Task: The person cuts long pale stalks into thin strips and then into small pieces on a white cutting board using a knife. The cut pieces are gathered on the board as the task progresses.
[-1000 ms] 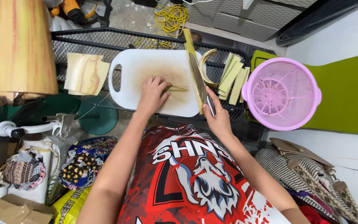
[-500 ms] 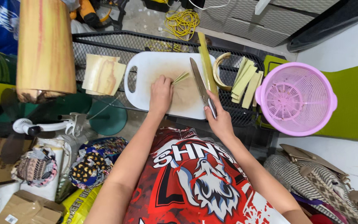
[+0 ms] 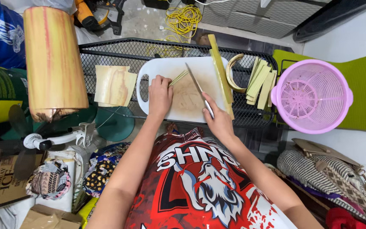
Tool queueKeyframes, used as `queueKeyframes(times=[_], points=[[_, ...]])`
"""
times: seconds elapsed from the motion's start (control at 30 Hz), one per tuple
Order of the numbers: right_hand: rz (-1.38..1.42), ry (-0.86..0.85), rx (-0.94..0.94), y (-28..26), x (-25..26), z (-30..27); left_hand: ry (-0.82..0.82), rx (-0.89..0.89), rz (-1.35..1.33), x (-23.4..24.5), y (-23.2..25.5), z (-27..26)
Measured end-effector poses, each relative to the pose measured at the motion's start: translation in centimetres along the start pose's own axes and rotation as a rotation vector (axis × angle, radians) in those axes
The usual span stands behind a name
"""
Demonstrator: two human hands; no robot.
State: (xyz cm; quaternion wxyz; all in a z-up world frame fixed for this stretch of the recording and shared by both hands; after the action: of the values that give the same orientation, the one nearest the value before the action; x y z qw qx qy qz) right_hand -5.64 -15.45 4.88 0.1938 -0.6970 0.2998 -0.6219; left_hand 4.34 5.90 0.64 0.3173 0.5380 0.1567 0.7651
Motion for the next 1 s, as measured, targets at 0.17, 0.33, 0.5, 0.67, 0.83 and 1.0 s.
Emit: queueKeyframes(times=[0.17,0.33,0.5,0.67,0.83,1.0], points=[[0.015,0.042,0.136,-1.9,-1.4,-0.3,-0.021,0.011,-0.038,0.2,-0.6,0.0],[0.005,0.033,0.112,-2.6,-1.7,-0.2,-0.004,0.017,-0.064,0.5,-1.0,-0.2],[0.031,0.087,0.006,-2.6,-1.6,-0.8,-0.057,0.033,-0.072,0.8,-0.3,0.6],[0.151,0.287,-0.083,-1.3,-0.3,-2.5,-0.020,-0.103,-0.076,0.0,3.2,1.7],[0.252,0.456,-0.240,1.5,3.1,-4.5,-0.136,-0.225,-0.242,-3.7,8.2,2.9],[0.334,0.564,-0.337,5.4,7.1,-6.0,-0.308,-0.317,-0.403,-10.3,14.3,3.6]])
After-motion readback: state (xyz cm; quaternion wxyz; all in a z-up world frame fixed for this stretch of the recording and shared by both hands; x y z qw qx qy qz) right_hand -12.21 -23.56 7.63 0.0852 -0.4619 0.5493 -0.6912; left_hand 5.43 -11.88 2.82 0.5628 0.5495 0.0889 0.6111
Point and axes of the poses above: each hand's wrist, its own z-axis towards the middle knuckle, its own x-axis out of the back of the hand, y = z × x, the point moved 3 cm from there along z, towards the middle knuckle, and after that the axes turned 5 degrees about y, right-handed, at the moved point
